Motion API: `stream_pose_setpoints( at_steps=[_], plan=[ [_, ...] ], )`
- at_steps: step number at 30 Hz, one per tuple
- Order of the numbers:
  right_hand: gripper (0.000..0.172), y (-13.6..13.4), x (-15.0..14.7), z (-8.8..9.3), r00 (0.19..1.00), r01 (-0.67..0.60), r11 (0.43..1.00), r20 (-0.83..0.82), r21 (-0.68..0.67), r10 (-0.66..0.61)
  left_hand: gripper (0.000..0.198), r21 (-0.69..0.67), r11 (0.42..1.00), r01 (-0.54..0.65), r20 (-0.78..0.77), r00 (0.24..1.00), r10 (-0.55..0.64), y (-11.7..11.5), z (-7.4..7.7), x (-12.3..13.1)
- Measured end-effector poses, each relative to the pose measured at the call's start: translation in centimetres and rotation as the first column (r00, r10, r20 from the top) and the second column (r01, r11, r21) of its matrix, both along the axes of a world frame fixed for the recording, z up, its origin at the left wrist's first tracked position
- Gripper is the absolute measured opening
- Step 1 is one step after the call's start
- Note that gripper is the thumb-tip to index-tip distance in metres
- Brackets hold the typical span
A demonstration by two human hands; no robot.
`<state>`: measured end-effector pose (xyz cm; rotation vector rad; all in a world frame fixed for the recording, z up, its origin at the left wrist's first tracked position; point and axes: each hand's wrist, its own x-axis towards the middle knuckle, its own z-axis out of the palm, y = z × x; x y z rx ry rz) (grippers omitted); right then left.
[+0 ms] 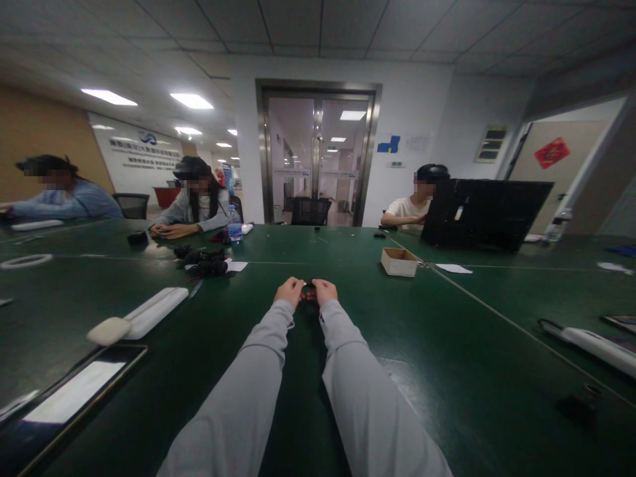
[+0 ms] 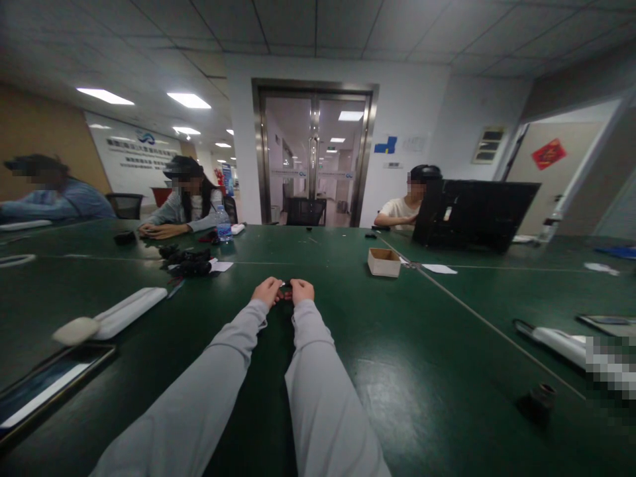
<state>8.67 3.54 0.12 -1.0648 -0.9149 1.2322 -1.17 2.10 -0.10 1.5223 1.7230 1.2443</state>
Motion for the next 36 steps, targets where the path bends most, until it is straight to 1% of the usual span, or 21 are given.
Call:
stream_pose_setpoints(
  at_steps=[1, 3, 5, 8, 9, 13, 14, 17, 18, 22, 27, 30, 32, 36],
  plan=[
    [0.007, -0.02, 0.00, 0.02, 1.000, 0.001, 1.000, 0.003, -0.001, -0.001, 0.019, -0.001, 1.000, -0.010, 0.009, 1.000, 0.010, 0.00, 0.02, 0.05],
    [0.007, -0.07, 0.01, 0.07, 1.000, -0.001, 1.000, 0.011, -0.002, 0.001, 0.016, -0.001, 1.000, -0.008, 0.006, 1.000, 0.008, 0.00, 0.04, 0.09],
    [0.008, -0.11, 0.01, 0.12, 1.000, -0.007, 1.000, 0.024, 0.004, 0.007, 0.021, 0.003, 1.000, 0.014, -0.024, 1.000, -0.014, 0.01, 0.07, 0.02],
    [0.009, -0.13, 0.01, 0.16, 0.999, -0.014, 1.000, 0.039, 0.014, 0.013, 0.034, -0.010, 1.000, 0.020, -0.070, 0.997, -0.021, 0.03, 0.06, -0.11],
    [0.009, -0.13, 0.01, 0.17, 0.999, -0.012, 1.000, 0.039, 0.017, 0.012, 0.034, -0.013, 1.000, 0.015, -0.069, 0.997, -0.016, 0.03, 0.05, -0.12],
    [0.011, -0.10, -0.02, 0.17, 0.999, -0.010, 1.000, 0.032, 0.006, 0.010, 0.022, 0.023, 1.000, 0.014, -0.029, 1.000, -0.013, -0.04, -0.07, -0.04],
    [0.011, -0.10, -0.02, 0.17, 0.999, -0.012, 1.000, 0.032, 0.002, 0.012, 0.022, 0.026, 1.000, 0.016, -0.029, 0.999, -0.016, -0.06, -0.09, -0.01],
    [0.012, -0.13, -0.01, 0.18, 0.999, -0.011, 1.000, 0.035, 0.000, 0.011, 0.033, 0.010, 1.000, 0.025, -0.035, 0.999, -0.024, -0.05, -0.11, 0.03],
    [0.011, -0.14, 0.01, 0.18, 0.999, -0.010, 1.000, 0.036, -0.001, 0.010, 0.034, 0.007, 1.000, 0.027, -0.031, 0.999, -0.027, -0.03, -0.12, 0.03],
    [0.009, -0.14, 0.04, 0.13, 0.999, -0.008, 1.000, 0.031, 0.002, 0.008, 0.025, -0.002, 1.000, 0.018, -0.045, 0.999, -0.018, 0.13, -0.18, 0.01],
    [0.010, -0.11, 0.01, 0.11, 1.000, -0.001, 1.000, 0.027, 0.009, 0.001, 0.037, 0.005, 0.999, 0.044, -0.109, 0.993, -0.043, 0.24, -0.33, -0.13],
    [0.009, -0.16, 0.01, 0.19, 1.000, -0.004, 1.000, 0.018, 0.007, 0.004, 0.028, 0.007, 0.999, 0.036, -0.095, 0.995, -0.036, 0.34, -0.46, -0.26],
    [0.009, -0.16, 0.01, 0.21, 1.000, -0.003, 1.000, 0.015, 0.001, 0.003, 0.026, 0.014, 0.999, 0.047, -0.108, 0.993, -0.045, 0.44, -0.58, -0.39],
    [0.008, -0.09, 0.01, 0.16, 1.000, -0.005, 1.000, 0.020, 0.002, 0.005, 0.040, 0.026, 0.998, 0.055, -0.152, 0.987, -0.051, 0.55, -0.75, -0.58]
  ],
)
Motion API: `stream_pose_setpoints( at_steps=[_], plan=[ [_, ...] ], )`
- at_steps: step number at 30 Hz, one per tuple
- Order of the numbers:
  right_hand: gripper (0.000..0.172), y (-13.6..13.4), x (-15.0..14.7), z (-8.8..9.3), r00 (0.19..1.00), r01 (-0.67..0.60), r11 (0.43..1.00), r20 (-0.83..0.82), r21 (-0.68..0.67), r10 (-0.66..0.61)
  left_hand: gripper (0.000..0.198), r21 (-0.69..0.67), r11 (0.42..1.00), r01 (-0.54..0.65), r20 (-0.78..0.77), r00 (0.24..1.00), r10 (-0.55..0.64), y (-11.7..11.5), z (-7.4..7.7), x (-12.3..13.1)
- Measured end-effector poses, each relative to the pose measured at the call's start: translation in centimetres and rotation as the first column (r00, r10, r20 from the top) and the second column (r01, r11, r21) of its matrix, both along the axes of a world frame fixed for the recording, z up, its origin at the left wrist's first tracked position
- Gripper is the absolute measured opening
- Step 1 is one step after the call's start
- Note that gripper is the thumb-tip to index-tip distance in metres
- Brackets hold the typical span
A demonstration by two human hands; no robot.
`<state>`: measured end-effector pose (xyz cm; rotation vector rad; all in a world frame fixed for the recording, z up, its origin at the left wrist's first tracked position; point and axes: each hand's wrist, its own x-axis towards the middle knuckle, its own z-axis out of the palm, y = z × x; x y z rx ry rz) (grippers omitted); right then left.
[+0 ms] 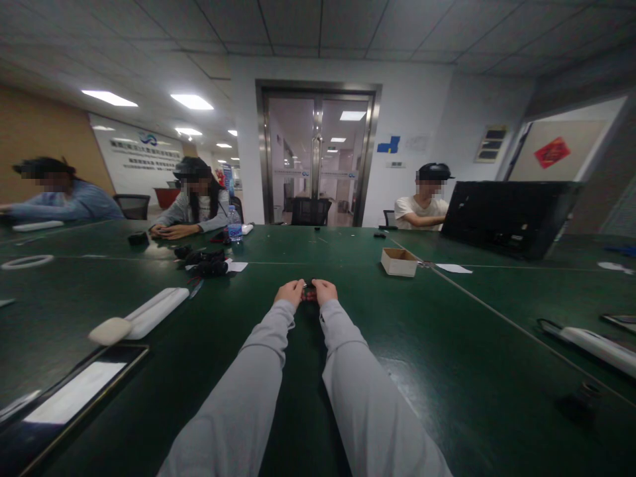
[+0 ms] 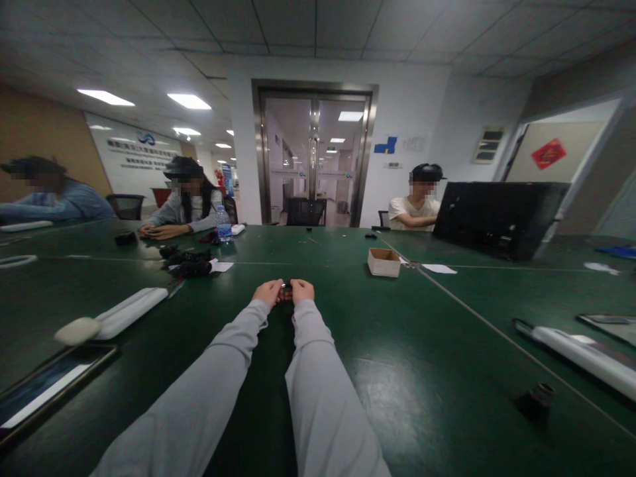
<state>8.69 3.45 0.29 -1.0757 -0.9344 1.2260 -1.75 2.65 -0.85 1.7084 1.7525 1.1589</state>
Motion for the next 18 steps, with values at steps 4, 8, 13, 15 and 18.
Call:
stream_pose_setpoints(
  at_steps=[4, 8, 13, 15, 18],
  plan=[
    [0.009, 0.04, 0.05, -0.04, 1.000, 0.001, 1.000, -0.019, 0.005, -0.001, 0.037, -0.006, 1.000, 0.015, 0.033, 0.999, -0.015, -0.24, 0.17, 0.20],
    [0.008, 0.17, 0.13, -0.11, 1.000, -0.001, 1.000, -0.025, -0.012, 0.001, 0.026, -0.020, 1.000, -0.017, 0.051, 0.999, 0.018, -0.59, 0.55, 0.44],
    [0.009, 0.31, 0.18, -0.25, 1.000, -0.010, 1.000, -0.002, -0.005, 0.010, 0.041, -0.040, 0.999, 0.012, 0.045, 0.999, -0.010, -0.92, 0.88, 0.47],
    [0.009, 0.28, 0.16, -0.24, 1.000, -0.015, 1.000, -0.014, 0.001, 0.015, 0.033, -0.027, 1.000, -0.008, 0.068, 0.998, 0.010, -0.92, 0.83, 0.56],
    [0.009, 0.18, 0.11, -0.19, 0.999, -0.024, 1.000, -0.028, -0.001, 0.024, 0.022, 0.002, 1.000, -0.020, 0.085, 0.996, 0.020, -0.70, 0.58, 0.63]
  ],
)
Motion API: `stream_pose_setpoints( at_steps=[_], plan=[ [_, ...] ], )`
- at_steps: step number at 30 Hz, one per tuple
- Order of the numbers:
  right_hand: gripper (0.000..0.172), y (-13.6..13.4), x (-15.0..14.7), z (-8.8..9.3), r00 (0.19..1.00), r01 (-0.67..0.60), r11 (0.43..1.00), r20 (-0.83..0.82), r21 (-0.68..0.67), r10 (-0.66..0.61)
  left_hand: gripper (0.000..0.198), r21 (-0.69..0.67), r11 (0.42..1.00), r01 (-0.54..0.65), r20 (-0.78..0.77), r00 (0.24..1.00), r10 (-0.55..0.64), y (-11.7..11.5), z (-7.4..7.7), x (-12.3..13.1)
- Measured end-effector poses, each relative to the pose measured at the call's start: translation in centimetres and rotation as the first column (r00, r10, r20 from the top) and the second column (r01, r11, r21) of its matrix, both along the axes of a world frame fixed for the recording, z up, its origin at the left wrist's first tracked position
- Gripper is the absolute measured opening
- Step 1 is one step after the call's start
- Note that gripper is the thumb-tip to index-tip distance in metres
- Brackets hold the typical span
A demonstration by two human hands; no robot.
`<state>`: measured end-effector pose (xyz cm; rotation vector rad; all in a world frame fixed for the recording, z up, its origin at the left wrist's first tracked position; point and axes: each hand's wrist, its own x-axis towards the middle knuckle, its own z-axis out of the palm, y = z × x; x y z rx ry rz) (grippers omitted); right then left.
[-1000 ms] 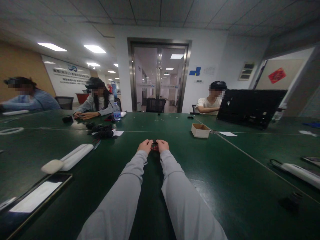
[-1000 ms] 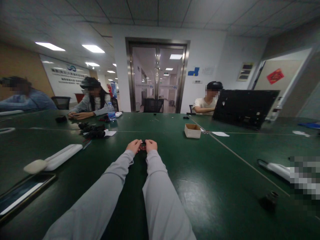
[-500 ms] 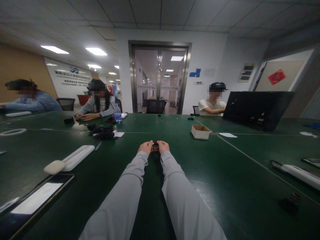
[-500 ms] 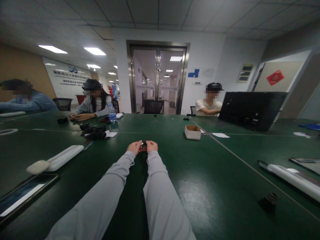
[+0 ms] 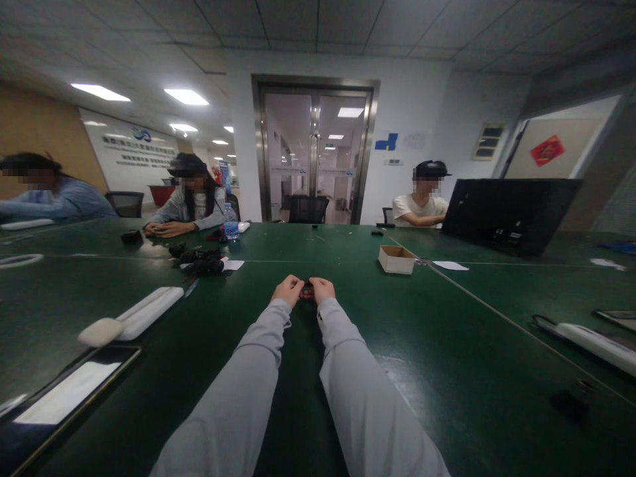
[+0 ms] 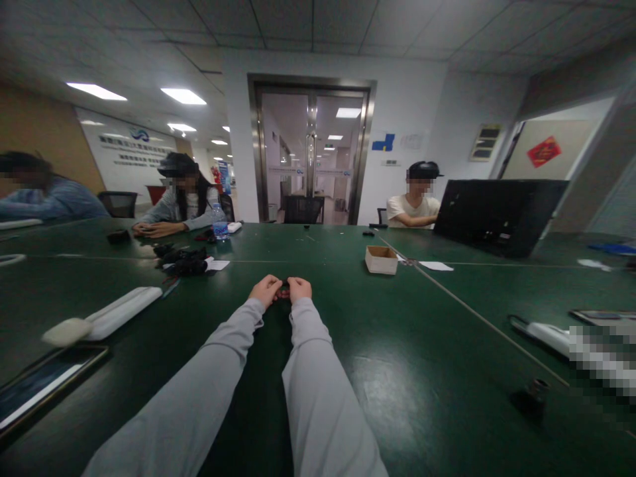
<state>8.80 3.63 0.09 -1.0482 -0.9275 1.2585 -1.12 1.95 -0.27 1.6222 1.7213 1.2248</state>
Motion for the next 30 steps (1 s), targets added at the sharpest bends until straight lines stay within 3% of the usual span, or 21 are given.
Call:
stream_pose_setpoints(
  at_steps=[5, 10, 15, 18, 26, 30],
  plan=[
    [0.008, 0.0, 0.0, -0.1, 1.000, -0.004, 1.000, 0.024, 0.008, 0.004, 0.037, -0.015, 1.000, 0.018, -0.099, 0.995, -0.019, 0.6, -0.5, -0.4],
    [0.009, 0.3, 0.1, -0.3, 0.999, -0.003, 1.000, 0.032, 0.010, 0.003, 0.047, -0.036, 0.998, 0.046, -0.088, 0.995, -0.049, 0.7, -0.4, -0.6],
    [0.008, 0.6, 0.1, -0.5, 1.000, -0.007, 1.000, -0.006, 0.015, 0.007, 0.029, -0.012, 1.000, 0.015, -0.006, 1.000, -0.015, 0.1, -0.1, -0.2],
    [0.009, 0.5, 0.1, -0.5, 1.000, -0.010, 1.000, -0.010, 0.009, 0.010, 0.019, 0.024, 0.998, 0.057, 0.027, 0.998, -0.057, -0.2, -0.1, -0.1],
    [0.010, -0.3, 0.1, 0.2, 1.000, -0.018, 1.000, 0.016, 0.002, 0.018, 0.041, 0.021, 0.999, 0.037, -0.108, 0.994, -0.035, -0.5, 0.0, -0.3],
    [0.008, -0.3, 0.1, 0.4, 1.000, -0.003, 1.000, -0.008, -0.030, 0.003, 0.029, 0.039, 0.998, 0.058, -0.077, 0.996, -0.055, -0.2, -0.3, -0.3]
  ],
)
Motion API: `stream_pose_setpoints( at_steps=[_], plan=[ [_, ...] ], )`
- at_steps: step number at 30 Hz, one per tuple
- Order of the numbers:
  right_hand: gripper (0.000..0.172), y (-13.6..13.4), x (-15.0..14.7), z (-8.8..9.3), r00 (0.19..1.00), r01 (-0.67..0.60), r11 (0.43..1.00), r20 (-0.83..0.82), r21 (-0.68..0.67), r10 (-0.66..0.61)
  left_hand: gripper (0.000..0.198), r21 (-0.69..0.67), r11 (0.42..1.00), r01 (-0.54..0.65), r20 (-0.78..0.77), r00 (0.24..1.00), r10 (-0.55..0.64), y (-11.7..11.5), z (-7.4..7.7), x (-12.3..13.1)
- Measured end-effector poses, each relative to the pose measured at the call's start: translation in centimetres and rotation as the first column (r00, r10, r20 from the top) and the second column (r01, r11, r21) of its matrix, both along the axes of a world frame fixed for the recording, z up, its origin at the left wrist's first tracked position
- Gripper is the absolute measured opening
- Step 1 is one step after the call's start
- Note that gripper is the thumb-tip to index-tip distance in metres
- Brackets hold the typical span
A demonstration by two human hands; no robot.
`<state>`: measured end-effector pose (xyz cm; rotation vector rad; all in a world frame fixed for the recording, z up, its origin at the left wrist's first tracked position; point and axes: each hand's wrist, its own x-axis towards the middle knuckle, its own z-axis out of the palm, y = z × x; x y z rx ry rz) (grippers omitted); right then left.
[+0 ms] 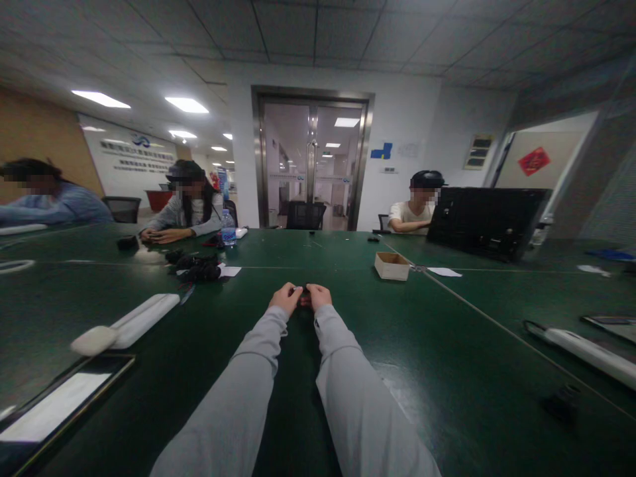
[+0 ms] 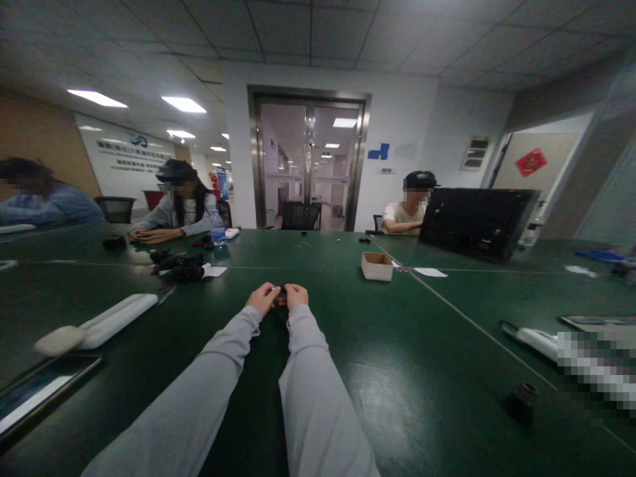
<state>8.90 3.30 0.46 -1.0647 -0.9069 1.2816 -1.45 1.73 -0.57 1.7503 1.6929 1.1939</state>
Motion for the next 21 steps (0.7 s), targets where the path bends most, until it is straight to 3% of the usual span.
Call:
stream_pose_setpoints(
  at_steps=[2, 7, 12, 21],
  plan=[
    [0.006, 0.13, 0.01, -0.10, 1.000, 0.002, 1.000, -0.006, -0.012, -0.002, 0.026, 0.006, 1.000, 0.000, -0.005, 1.000, 0.000, 0.16, -0.14, -0.05],
    [0.006, 0.52, 0.01, -0.52, 1.000, -0.001, 1.000, -0.001, 0.005, 0.001, 0.040, -0.036, 0.999, 0.006, -0.022, 1.000, -0.007, 0.25, -0.17, -0.20],
    [0.006, 0.47, 0.03, -0.46, 1.000, 0.004, 1.000, -0.015, 0.005, -0.004, 0.018, -0.012, 1.000, -0.001, 0.049, 0.999, 0.001, 0.54, -0.49, -0.13],
    [0.009, 0.33, 0.11, -0.37, 1.000, -0.004, 1.000, 0.001, 0.022, 0.004, 0.048, -0.071, 0.997, -0.026, 0.032, 0.999, 0.028, 0.57, -0.10, -0.48]
  ],
)
